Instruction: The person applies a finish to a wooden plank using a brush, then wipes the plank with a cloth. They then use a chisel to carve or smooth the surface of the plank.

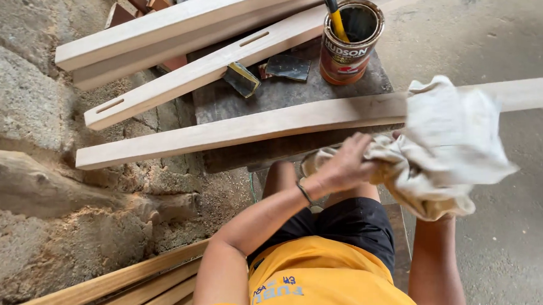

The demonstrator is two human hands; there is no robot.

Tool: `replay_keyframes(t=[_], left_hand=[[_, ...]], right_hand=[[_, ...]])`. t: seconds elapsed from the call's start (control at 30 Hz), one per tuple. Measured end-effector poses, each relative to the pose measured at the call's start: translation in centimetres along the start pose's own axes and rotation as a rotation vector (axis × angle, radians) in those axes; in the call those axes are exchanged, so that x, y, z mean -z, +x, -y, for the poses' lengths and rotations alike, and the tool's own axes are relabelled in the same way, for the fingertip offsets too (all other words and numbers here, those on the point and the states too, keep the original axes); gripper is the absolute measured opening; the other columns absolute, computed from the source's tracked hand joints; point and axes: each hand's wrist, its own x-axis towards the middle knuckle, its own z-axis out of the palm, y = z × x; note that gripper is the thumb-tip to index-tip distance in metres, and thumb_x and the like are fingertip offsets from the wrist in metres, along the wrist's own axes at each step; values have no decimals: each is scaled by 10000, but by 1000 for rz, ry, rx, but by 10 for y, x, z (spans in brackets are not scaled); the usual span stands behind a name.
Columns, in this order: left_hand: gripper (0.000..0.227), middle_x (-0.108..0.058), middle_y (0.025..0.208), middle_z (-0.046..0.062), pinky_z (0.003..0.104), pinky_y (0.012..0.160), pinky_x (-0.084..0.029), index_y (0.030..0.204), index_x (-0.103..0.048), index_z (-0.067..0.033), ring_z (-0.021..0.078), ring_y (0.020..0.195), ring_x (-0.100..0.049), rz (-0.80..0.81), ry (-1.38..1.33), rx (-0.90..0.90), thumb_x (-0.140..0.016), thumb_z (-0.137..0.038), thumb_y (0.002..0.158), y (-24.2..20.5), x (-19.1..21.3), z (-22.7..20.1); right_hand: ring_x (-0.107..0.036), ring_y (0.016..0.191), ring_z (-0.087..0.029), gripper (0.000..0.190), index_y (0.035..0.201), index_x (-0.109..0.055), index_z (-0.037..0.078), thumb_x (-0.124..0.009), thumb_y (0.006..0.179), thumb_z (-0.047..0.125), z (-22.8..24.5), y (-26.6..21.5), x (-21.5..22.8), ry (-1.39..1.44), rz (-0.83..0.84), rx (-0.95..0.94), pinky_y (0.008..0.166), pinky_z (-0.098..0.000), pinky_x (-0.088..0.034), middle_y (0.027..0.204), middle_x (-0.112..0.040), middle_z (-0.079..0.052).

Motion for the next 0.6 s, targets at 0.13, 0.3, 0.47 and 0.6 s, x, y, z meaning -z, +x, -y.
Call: replay_keyframes(t=[0.13,0.3,0.47,0.6], left_hand=[[315,-373,930,192,518,790,-399,966,-358,-67,439,930,-424,27,-113,15,-488,-125,685,0,-29,7],[771,-234,1242,184,553,951,-305,1249,-284,-222,420,1166,-299,12,-81,-295,-680,-120,595,3,-17,4],[905,-237,1321,188,570,992,-186,1333,-212,-274,431,1233,-224,259,-73,-326,-685,-163,569,-10,-50,-16],[518,-515,1010,27,204,753,-404,1160,-401,-104,101,881,-480,190,-379,-182,-607,-114,684,-4,-60,1]], right_hand=[[-546,680,-172,358,858,-598,11,-717,521,-15,12,-9,8,-107,38,8,661,-315,-465,744,-604,-111],[-537,660,-166,366,848,-605,5,-726,504,-31,31,-20,19,-251,95,24,654,-306,-457,721,-604,-115],[-529,640,-161,375,838,-613,-1,-734,486,-47,59,-34,37,-403,117,42,647,-297,-449,698,-604,-120],[-545,771,-142,199,957,-542,-3,-522,767,52,104,-59,13,-232,-61,140,687,-230,-441,883,-587,-91]])
